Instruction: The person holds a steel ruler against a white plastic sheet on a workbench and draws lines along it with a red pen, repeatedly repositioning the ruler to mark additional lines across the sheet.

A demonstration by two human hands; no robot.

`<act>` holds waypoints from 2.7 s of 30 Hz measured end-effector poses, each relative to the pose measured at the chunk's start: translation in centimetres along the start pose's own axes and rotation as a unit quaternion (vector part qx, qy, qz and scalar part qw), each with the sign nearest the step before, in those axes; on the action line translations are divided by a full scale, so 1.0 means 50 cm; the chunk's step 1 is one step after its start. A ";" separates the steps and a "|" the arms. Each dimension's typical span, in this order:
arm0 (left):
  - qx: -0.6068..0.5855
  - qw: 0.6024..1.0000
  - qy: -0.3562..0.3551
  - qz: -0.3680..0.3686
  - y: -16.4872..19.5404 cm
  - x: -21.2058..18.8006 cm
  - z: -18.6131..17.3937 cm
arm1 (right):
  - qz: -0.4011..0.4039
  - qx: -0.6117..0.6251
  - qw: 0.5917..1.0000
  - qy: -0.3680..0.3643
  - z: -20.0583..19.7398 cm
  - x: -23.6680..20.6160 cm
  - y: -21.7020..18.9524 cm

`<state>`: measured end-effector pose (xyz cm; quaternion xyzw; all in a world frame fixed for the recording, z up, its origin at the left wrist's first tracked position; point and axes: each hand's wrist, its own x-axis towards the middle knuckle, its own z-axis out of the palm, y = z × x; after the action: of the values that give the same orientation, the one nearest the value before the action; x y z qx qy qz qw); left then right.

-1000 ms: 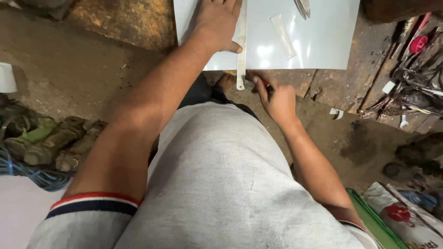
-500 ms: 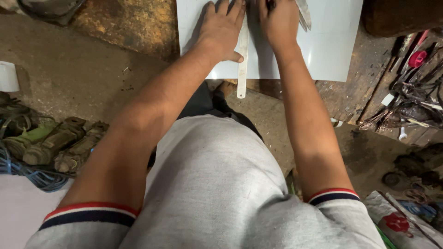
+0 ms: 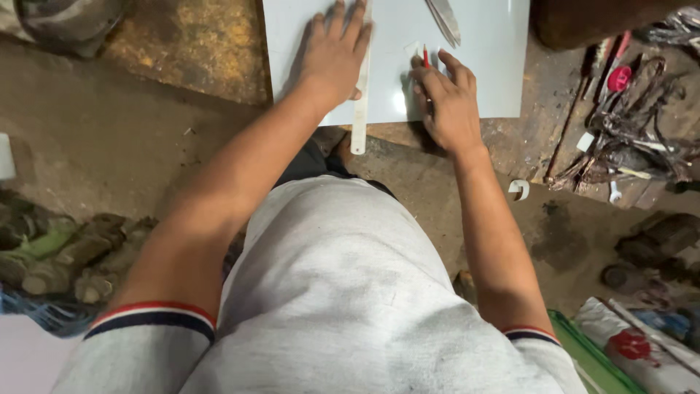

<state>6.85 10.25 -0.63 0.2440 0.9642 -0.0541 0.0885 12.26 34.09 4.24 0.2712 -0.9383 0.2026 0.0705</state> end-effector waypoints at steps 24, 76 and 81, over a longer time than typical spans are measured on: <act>-0.259 0.928 0.260 0.064 0.096 -0.184 0.025 | 0.233 0.258 0.938 0.002 0.054 -0.173 -0.138; -0.251 0.927 0.242 0.140 0.020 -0.053 0.063 | 0.286 0.364 0.867 0.184 0.116 -0.016 -0.059; -0.279 0.914 0.290 0.055 -0.079 0.063 0.065 | 0.296 0.332 0.877 0.180 0.148 -0.018 -0.036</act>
<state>2.70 7.75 -4.19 0.2669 0.9084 0.2956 -0.1274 13.83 30.05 -2.08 -0.0533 -0.8233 0.5593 0.0809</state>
